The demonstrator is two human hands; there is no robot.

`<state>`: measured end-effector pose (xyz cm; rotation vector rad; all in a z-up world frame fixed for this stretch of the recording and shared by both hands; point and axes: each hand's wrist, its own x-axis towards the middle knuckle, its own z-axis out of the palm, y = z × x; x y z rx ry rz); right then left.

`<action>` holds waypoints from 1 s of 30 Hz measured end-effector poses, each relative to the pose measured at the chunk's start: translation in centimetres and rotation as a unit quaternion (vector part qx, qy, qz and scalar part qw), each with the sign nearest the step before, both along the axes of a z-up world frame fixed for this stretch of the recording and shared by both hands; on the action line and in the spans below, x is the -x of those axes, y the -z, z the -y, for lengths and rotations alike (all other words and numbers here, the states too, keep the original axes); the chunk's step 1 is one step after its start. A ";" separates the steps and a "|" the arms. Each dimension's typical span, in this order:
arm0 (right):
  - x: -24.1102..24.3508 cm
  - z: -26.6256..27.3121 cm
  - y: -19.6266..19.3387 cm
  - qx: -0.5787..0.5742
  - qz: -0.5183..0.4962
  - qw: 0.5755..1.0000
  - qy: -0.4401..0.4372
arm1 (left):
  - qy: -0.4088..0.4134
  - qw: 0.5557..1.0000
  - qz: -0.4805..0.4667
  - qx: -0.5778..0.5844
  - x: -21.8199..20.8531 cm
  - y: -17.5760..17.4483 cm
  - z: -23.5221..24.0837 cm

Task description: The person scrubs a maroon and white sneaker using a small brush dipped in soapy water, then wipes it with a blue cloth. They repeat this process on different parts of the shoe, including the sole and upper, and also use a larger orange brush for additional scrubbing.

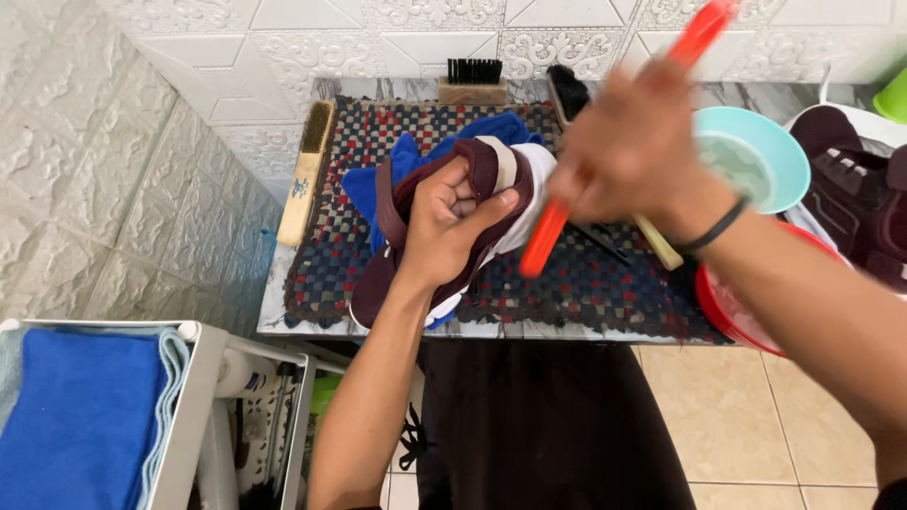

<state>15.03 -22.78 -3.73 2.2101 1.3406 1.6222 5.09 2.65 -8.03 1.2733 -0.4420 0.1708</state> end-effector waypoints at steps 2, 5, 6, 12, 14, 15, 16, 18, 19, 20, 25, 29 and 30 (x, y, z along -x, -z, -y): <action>2.9 -2.8 -2.4 0.034 0.005 0.996 -0.086 | 0.012 1.000 -0.007 0.017 -0.2 0.6 0.1; 0.0 1.8 -4.5 -0.007 -0.013 0.999 0.030 | 0.029 0.999 -0.011 0.032 0.0 0.2 -0.2; 0.7 0.3 -3.7 -0.006 -0.012 1.000 0.028 | 0.027 0.999 -0.010 0.033 0.3 0.1 -0.3; 2.0 -1.4 -3.2 0.048 0.014 0.995 -0.081 | 0.022 1.000 -0.002 -0.011 0.4 -0.1 -0.2; 1.4 -0.1 -5.4 -0.013 -0.003 1.000 0.023 | 0.018 1.000 -0.001 0.021 0.1 0.3 -0.5; 2.3 -1.3 -4.3 -0.012 -0.002 1.000 0.024 | 0.019 1.000 0.001 0.022 0.1 0.4 -0.3; 3.2 -2.6 -3.2 0.013 0.000 0.999 -0.048 | 0.023 0.999 -0.005 0.024 0.2 0.5 -0.1; 2.2 -2.2 -2.0 0.037 0.006 0.992 -0.121 | 0.027 0.999 -0.005 0.024 0.0 0.1 0.0; 0.6 -0.7 -1.6 0.023 0.012 0.996 -0.084 | 0.022 0.999 -0.003 0.026 0.2 -0.2 0.0; -0.9 0.8 -1.2 0.008 0.018 0.999 -0.046 | 0.018 0.999 0.000 0.028 0.4 -0.5 -0.1; -1.4 0.0 2.7 -0.052 0.013 0.997 -0.050 | -0.006 0.999 -0.019 0.026 0.0 -0.3 0.2; -1.5 2.7 -3.3 -0.093 -0.110 0.965 0.219 | -0.108 0.988 0.059 -0.092 2.8 -4.1 -1.5; -1.3 2.3 -3.9 -0.094 -0.106 0.967 0.213 | -0.115 0.987 0.063 -0.092 3.5 -4.6 -2.1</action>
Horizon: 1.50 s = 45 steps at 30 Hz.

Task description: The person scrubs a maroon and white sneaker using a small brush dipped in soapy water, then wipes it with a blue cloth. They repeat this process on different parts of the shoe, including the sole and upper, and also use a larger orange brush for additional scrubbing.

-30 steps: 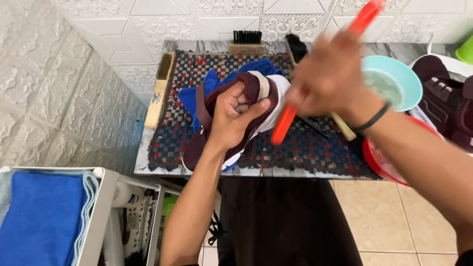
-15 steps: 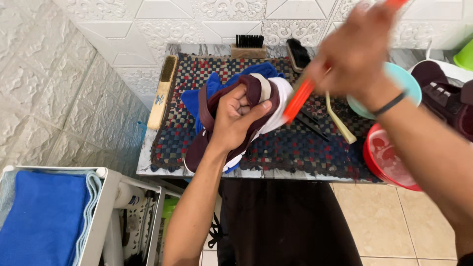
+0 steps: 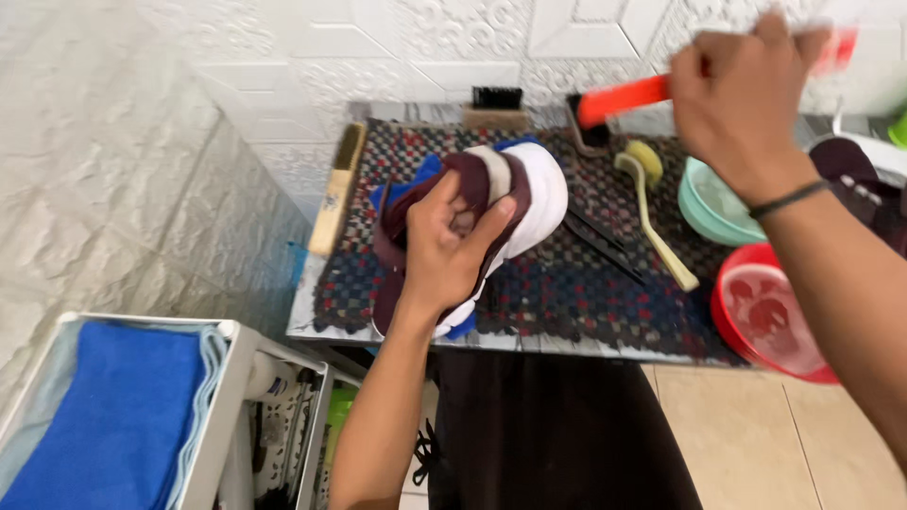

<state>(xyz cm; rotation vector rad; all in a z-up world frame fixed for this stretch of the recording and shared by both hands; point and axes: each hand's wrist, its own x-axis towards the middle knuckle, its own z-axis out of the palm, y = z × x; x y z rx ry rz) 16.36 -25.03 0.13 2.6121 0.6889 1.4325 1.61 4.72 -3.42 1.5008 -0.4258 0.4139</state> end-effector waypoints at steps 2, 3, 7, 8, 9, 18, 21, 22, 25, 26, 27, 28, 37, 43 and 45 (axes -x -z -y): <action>0.6 -0.7 -0.5 0.006 -0.316 0.940 0.129 | -0.086 0.996 0.009 0.001 1.6 -0.7 -1.1; 2.2 -2.6 -1.0 0.007 -0.317 0.940 0.126 | -0.090 0.996 0.009 0.000 2.5 -0.9 -1.6; 3.5 -5.5 3.3 -0.036 -0.537 0.832 0.137 | -0.148 0.989 -0.005 0.031 5.8 -1.5 -3.6; 2.5 -5.1 6.0 0.004 -0.519 0.844 0.135 | -0.173 0.985 0.008 0.020 6.7 -1.5 -4.1; 2.1 -5.2 7.1 0.005 -0.520 0.844 0.131 | -0.177 0.984 0.006 0.019 7.4 -1.3 -4.6; 6.9 -16.7 3.9 -0.068 -0.439 0.891 -0.088 | -0.352 0.933 0.011 0.073 11.5 2.4 -8.8; 8.0 -20.9 5.2 -0.028 -0.500 0.862 -0.084 | -0.402 0.915 0.012 0.012 12.0 2.1 -9.2; 8.2 -21.8 5.8 0.024 -0.511 0.856 -0.073 | -0.382 0.924 0.009 0.033 12.1 2.3 -9.3; 7.5 -23.1 7.8 0.043 -0.491 0.866 -0.079 | -0.365 0.930 0.002 0.051 12.2 2.8 -9.2; 7.0 -23.3 8.5 0.009 -0.461 0.882 -0.095 | -0.366 0.930 -0.003 0.048 12.3 2.9 -9.2; 6.5 -22.6 8.4 0.011 -0.460 0.883 -0.096 | -0.368 0.929 -0.002 0.048 12.0 3.1 -9.2; 6.1 -22.0 8.3 -0.090 -0.377 0.906 -0.169 | -0.338 0.938 0.024 0.076 11.8 3.4 -9.2; 14.3 -19.6 -0.5 -0.332 -0.165 0.790 -0.488 | -0.264 0.956 0.043 0.117 11.2 0.6 -5.8; 18.0 -17.7 4.6 -0.234 -0.175 0.859 -0.420 | -0.275 0.956 0.058 0.086 11.3 -1.7 -3.3; 19.1 -17.1 7.5 -0.222 -0.178 0.870 -0.404 | -0.296 0.950 0.061 0.072 11.3 -1.2 -3.2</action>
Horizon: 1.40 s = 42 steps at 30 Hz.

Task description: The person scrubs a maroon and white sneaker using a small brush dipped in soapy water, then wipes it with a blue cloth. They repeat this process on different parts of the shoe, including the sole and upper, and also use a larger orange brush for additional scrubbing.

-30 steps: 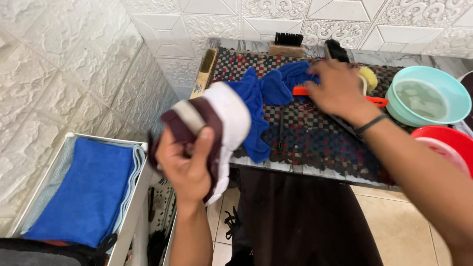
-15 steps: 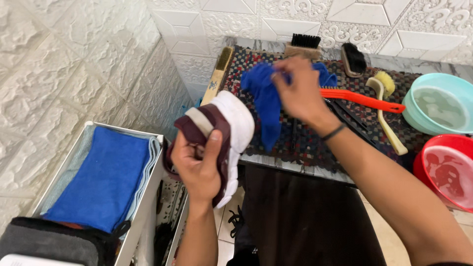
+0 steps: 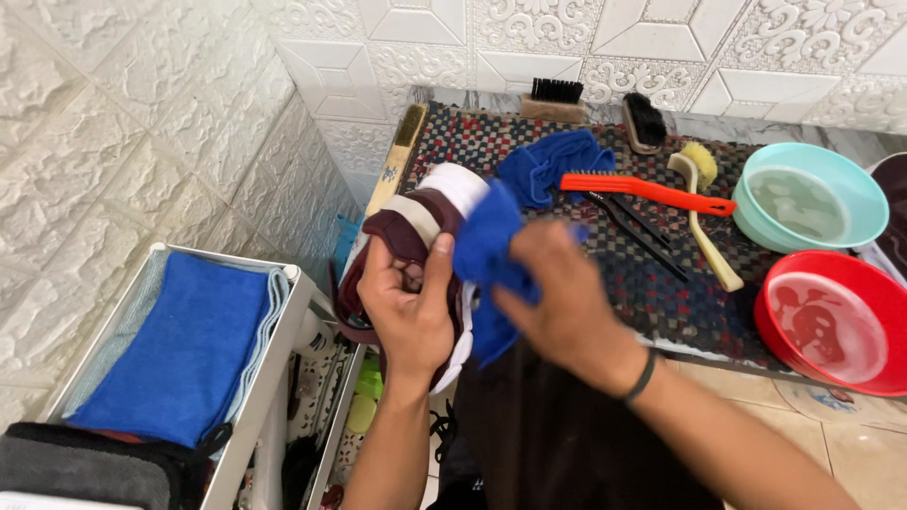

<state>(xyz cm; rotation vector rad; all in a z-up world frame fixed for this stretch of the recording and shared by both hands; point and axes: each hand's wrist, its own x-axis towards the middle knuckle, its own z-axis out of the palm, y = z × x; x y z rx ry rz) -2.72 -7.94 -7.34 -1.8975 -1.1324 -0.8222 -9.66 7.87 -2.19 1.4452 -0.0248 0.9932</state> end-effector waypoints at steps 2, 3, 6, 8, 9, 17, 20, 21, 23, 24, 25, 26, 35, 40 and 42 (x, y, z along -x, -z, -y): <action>1.8 0.0 3.2 0.054 -0.097 0.994 0.023 | -0.015 1.000 0.003 0.008 -0.3 1.4 -0.1; 1.7 0.5 3.2 0.053 -0.098 0.993 0.024 | -0.013 1.000 0.003 0.008 -0.1 1.2 0.3; 1.4 1.1 1.6 -0.028 -0.135 0.990 0.018 | 0.000 1.000 0.006 0.018 0.2 0.6 1.3; 1.5 1.1 -1.6 -0.066 -0.051 0.995 0.063 | 0.006 1.000 -0.003 0.005 0.4 0.5 2.2; 1.5 0.6 -3.4 -0.067 -0.053 0.994 0.064 | 0.008 1.000 -0.005 0.004 0.7 0.2 2.5; -5.6 -1.7 -11.6 -0.103 -0.401 0.908 0.069 | 0.079 0.994 -0.053 0.061 1.8 4.7 3.4; -8.2 -2.1 -8.0 -0.087 -0.334 0.937 0.057 | 0.069 0.995 -0.066 0.042 2.4 3.8 2.1; -8.5 -1.7 -7.1 -0.086 -0.333 0.937 0.055 | 0.066 0.995 -0.066 0.042 2.3 3.8 1.6; -8.9 -0.8 -5.0 0.030 -0.384 0.921 0.063 | 0.126 0.988 -0.027 0.091 2.3 3.8 0.7; -9.1 -0.2 -4.0 0.029 -0.385 0.920 0.063 | 0.126 0.988 -0.028 0.090 2.4 3.8 0.4; -9.2 0.4 -3.0 0.058 -0.351 0.931 0.079 | 0.125 0.987 -0.029 0.094 2.5 3.7 0.2; -9.4 1.2 -2.0 0.087 -0.316 0.940 0.096 | 0.125 0.987 -0.030 0.098 2.6 3.7 0.1; -8.7 7.3 0.5 0.234 -0.387 0.846 0.282 | 0.102 0.972 0.000 0.210 3.5 2.9 -0.4; -7.7 3.6 0.6 0.265 -0.414 0.820 0.292 | 0.104 0.971 -0.019 0.213 2.9 4.1 0.1; -7.8 2.6 1.4 0.261 -0.411 0.820 0.301 | 0.108 0.972 -0.027 0.209 2.8 4.7 0.3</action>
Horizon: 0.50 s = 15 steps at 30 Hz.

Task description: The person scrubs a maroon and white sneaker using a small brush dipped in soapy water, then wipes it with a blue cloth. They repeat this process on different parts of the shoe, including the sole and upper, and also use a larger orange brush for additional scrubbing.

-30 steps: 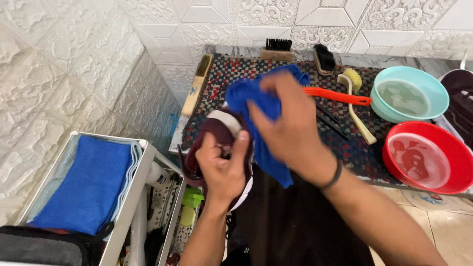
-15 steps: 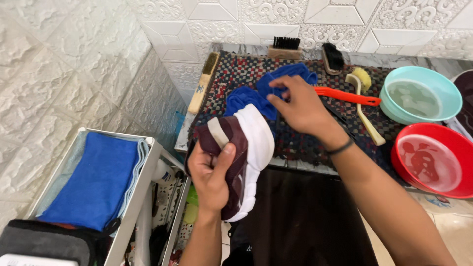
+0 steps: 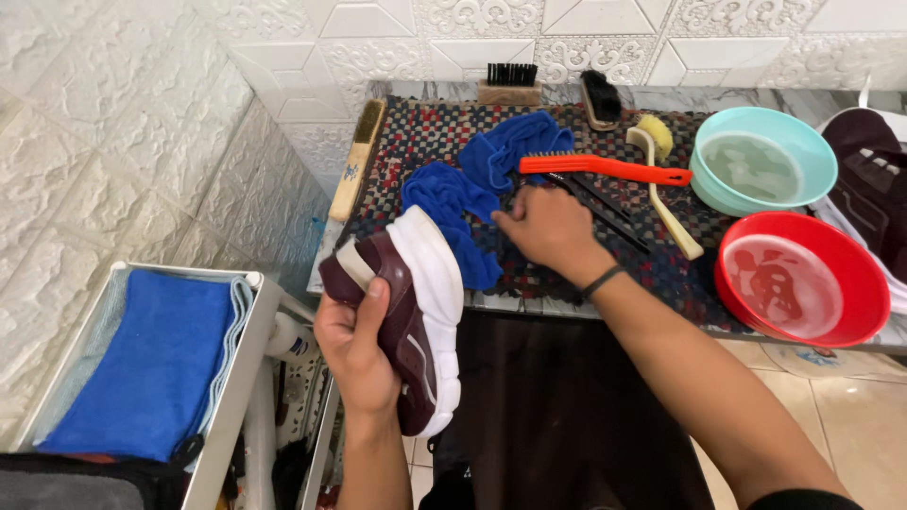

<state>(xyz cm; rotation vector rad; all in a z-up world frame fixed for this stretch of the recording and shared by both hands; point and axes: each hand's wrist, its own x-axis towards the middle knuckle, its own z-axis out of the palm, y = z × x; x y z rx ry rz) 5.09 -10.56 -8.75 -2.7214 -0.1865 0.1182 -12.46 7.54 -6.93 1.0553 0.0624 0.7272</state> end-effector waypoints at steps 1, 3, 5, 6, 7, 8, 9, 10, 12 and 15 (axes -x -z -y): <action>-0.1 -0.2 0.4 0.007 -0.002 1.000 -0.009 | -0.001 1.000 -0.011 -0.010 0.0 0.3 0.0; 0.2 0.3 -0.2 0.011 -0.005 1.000 -0.013 | 0.003 1.000 -0.022 -0.022 -0.1 0.7 0.1; 1.3 1.5 -2.4 -0.008 0.031 0.999 0.000 | 0.005 0.999 -0.030 -0.028 0.2 0.9 0.3; 0.5 3.0 -1.3 -0.007 0.030 1.000 0.003 | 0.008 0.999 -0.031 -0.028 0.1 1.4 0.3; -0.3 4.5 -0.2 0.048 0.097 0.994 0.012 | 0.013 0.999 -0.034 -0.026 -0.1 1.8 0.2; -1.0 5.9 0.8 0.105 0.165 0.981 0.018 | 0.016 0.999 -0.037 -0.022 -0.1 2.3 0.2; -1.2 6.5 1.6 0.106 0.165 0.980 0.019 | 0.017 0.999 -0.037 -0.021 -0.4 2.4 0.6; -1.4 7.0 2.4 0.105 0.147 0.984 0.007 | 0.025 0.999 -0.038 -0.018 -0.6 2.5 0.9; -1.2 7.7 2.9 0.104 0.130 0.986 -0.004 | 0.036 0.999 -0.036 -0.015 -1.0 2.4 1.8; -0.1 7.6 1.4 0.018 0.040 0.999 -0.010 | 0.054 0.998 -0.030 -0.007 -1.1 2.1 2.7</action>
